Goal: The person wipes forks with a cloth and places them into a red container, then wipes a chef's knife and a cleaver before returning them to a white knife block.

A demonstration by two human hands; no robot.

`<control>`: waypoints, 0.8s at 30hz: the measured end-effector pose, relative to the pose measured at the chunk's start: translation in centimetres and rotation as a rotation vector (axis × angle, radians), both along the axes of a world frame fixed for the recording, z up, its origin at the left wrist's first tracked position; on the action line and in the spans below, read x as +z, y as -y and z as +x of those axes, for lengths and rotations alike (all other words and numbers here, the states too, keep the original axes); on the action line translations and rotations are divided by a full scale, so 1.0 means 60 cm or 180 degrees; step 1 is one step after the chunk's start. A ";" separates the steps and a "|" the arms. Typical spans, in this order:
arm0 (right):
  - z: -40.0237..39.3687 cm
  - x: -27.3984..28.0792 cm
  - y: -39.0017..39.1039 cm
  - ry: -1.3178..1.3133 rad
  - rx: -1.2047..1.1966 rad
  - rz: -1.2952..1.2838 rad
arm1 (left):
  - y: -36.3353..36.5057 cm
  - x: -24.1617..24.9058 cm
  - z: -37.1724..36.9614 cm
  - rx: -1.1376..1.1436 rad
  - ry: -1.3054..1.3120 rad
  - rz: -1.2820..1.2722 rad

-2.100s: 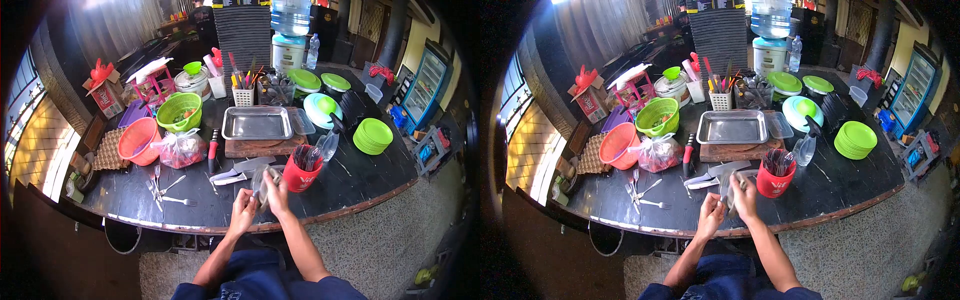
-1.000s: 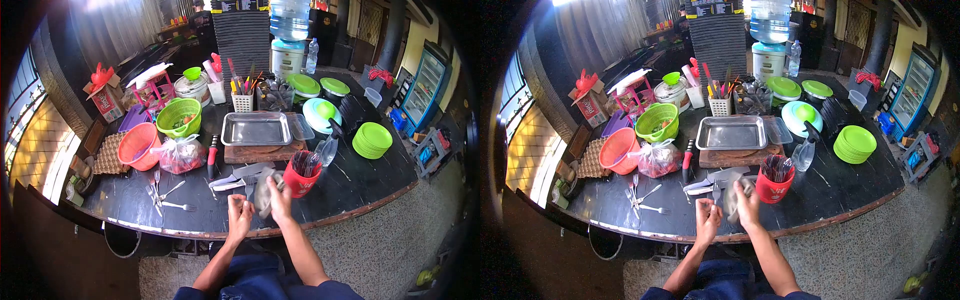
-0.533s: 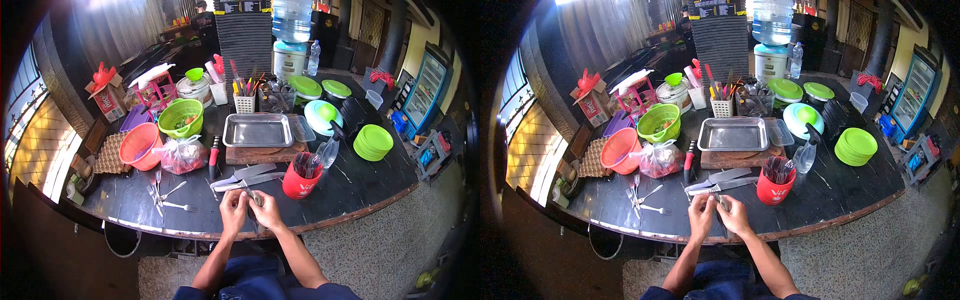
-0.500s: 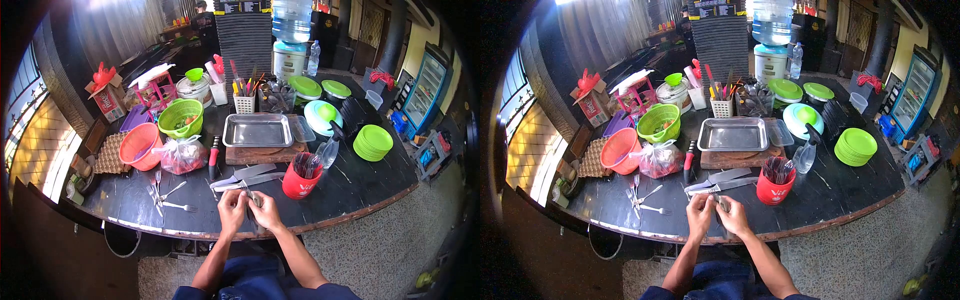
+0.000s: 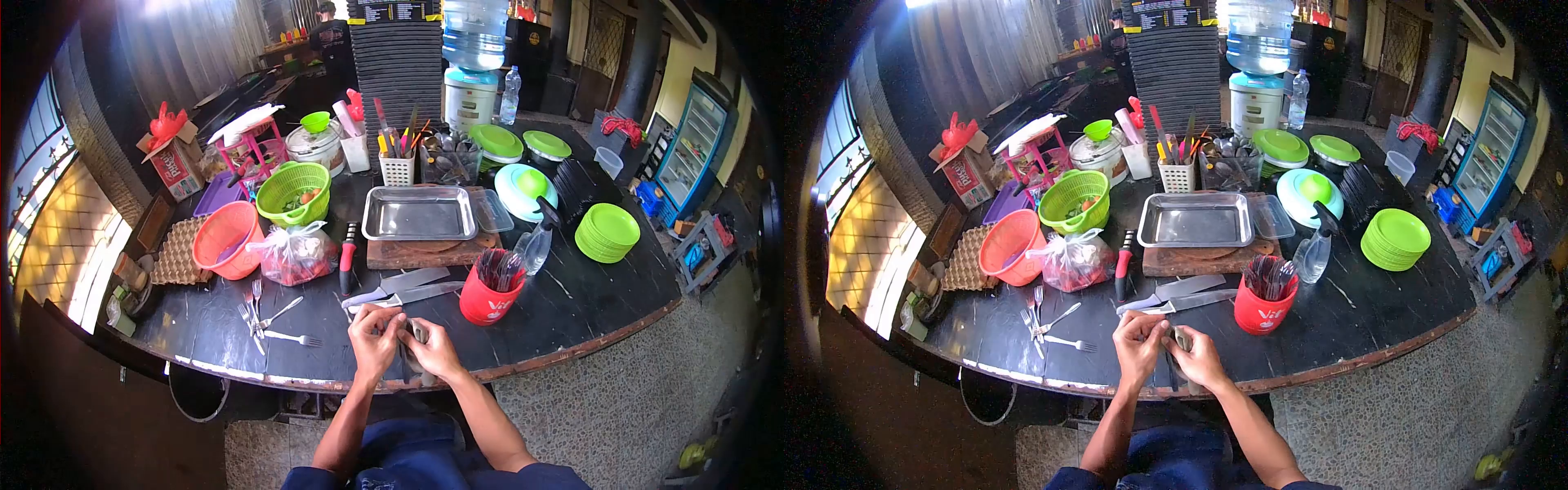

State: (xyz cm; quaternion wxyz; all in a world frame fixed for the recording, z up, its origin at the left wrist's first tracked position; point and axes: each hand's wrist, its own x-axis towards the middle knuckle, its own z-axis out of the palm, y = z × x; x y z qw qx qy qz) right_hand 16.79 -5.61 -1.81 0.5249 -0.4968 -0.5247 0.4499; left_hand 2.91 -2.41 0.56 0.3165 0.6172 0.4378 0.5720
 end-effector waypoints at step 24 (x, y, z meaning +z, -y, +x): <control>0.040 0.008 0.036 0.0534 0.0075 0.0198 | -0.062 0.000 -0.038 0.0058 0.1846 -0.0844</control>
